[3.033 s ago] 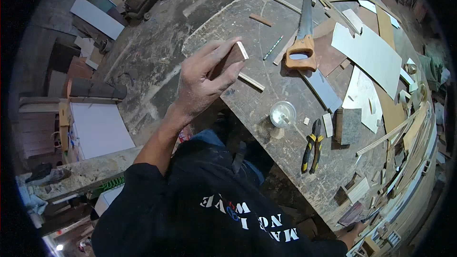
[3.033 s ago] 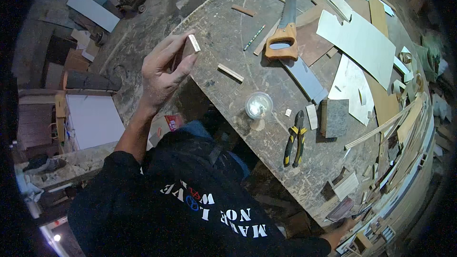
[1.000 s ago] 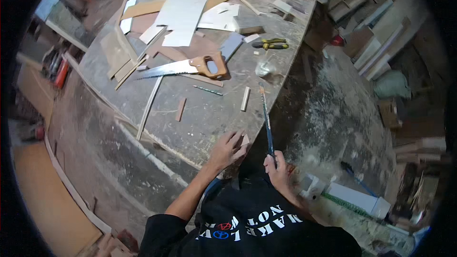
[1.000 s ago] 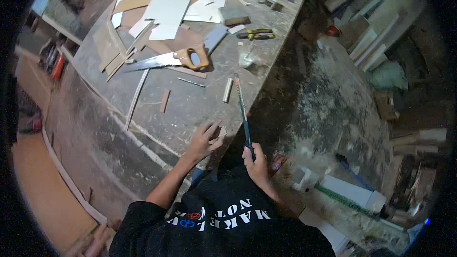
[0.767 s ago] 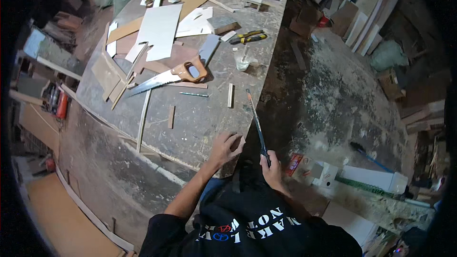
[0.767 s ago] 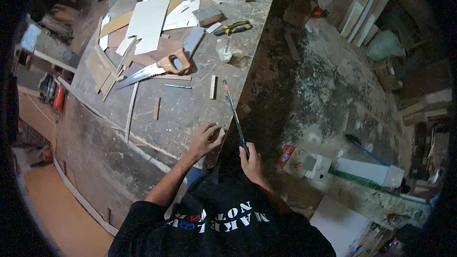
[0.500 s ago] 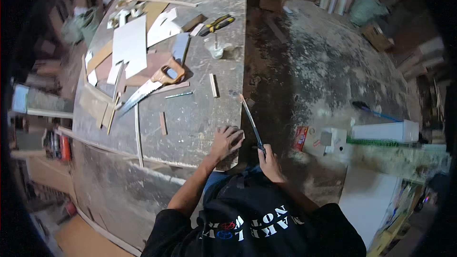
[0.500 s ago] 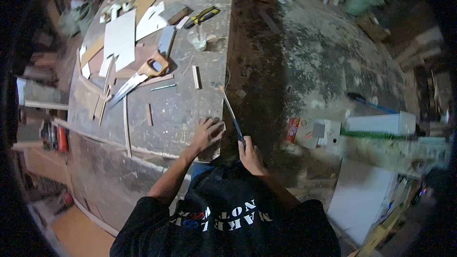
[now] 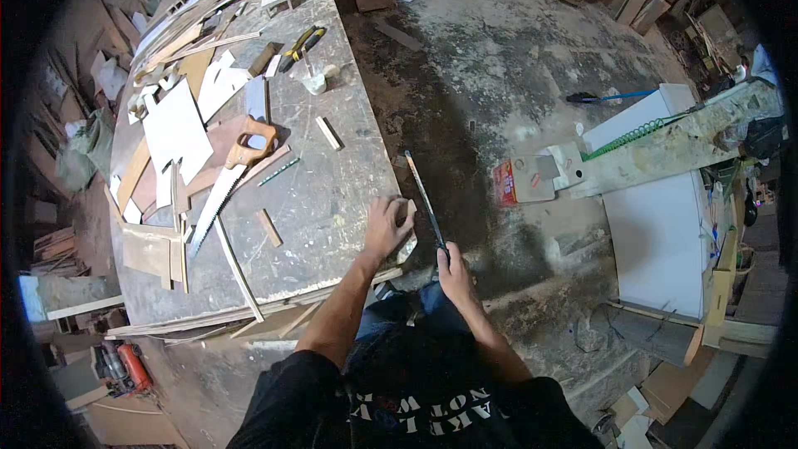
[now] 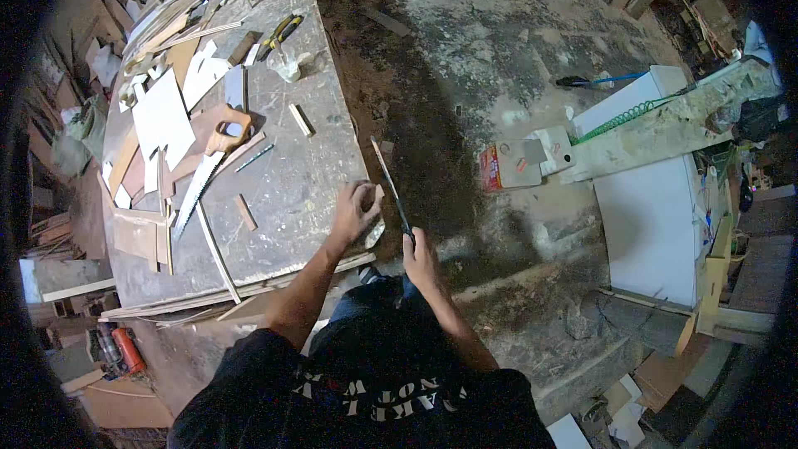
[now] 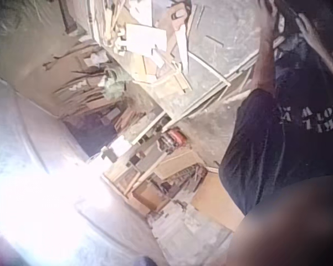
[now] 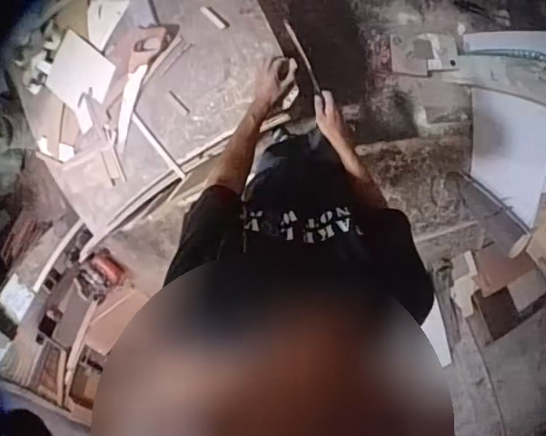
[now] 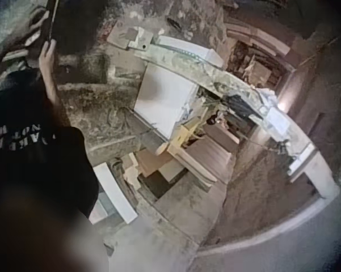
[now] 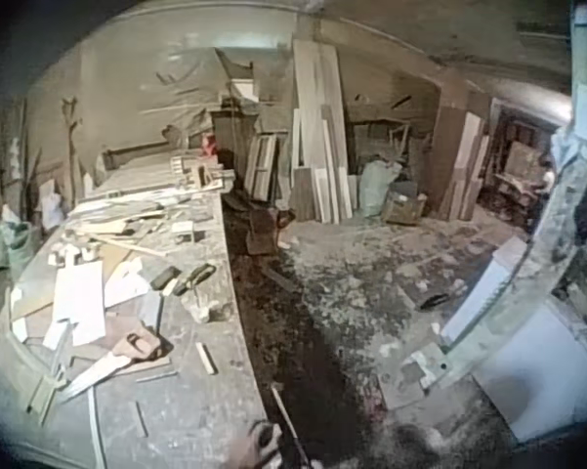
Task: Assembling and gluing small wooden components on a workbench in a woodworking shop.
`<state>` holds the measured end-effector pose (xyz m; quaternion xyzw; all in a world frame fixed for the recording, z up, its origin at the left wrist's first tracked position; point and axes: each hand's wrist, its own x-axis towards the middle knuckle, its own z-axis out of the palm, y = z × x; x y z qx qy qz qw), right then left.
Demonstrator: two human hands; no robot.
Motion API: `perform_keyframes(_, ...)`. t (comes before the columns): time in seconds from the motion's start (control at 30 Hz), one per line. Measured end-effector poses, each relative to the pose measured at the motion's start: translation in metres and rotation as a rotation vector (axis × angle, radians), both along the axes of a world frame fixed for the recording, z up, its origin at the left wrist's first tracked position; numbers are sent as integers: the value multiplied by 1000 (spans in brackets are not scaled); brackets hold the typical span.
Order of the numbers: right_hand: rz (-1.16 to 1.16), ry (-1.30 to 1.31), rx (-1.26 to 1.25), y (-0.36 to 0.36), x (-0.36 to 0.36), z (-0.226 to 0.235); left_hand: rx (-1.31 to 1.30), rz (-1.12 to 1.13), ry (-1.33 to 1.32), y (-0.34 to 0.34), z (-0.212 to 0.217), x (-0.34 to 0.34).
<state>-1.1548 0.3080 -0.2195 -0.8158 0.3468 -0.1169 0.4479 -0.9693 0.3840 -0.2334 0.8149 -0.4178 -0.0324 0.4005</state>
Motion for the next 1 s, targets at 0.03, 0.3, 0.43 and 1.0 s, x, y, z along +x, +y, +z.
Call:
perform_keyframes(0.03, -32, -21, 77, 1, -1, 1, -57, 10, 40, -1, 0, 0)
perform_keyframes(0.3, 132, 86, -166, 2, 1, 7, -24, -43, -18, -1, -2, 3)
perform_keyframes(0.43, 166, 63, -266, 4, 6, 0, 41, -44, -32, -1, -4, 3)
perform_keyframes(1.0, 298, 251, -257, 15, 25, 25, 39, -97, -107, -4, 2, 4)
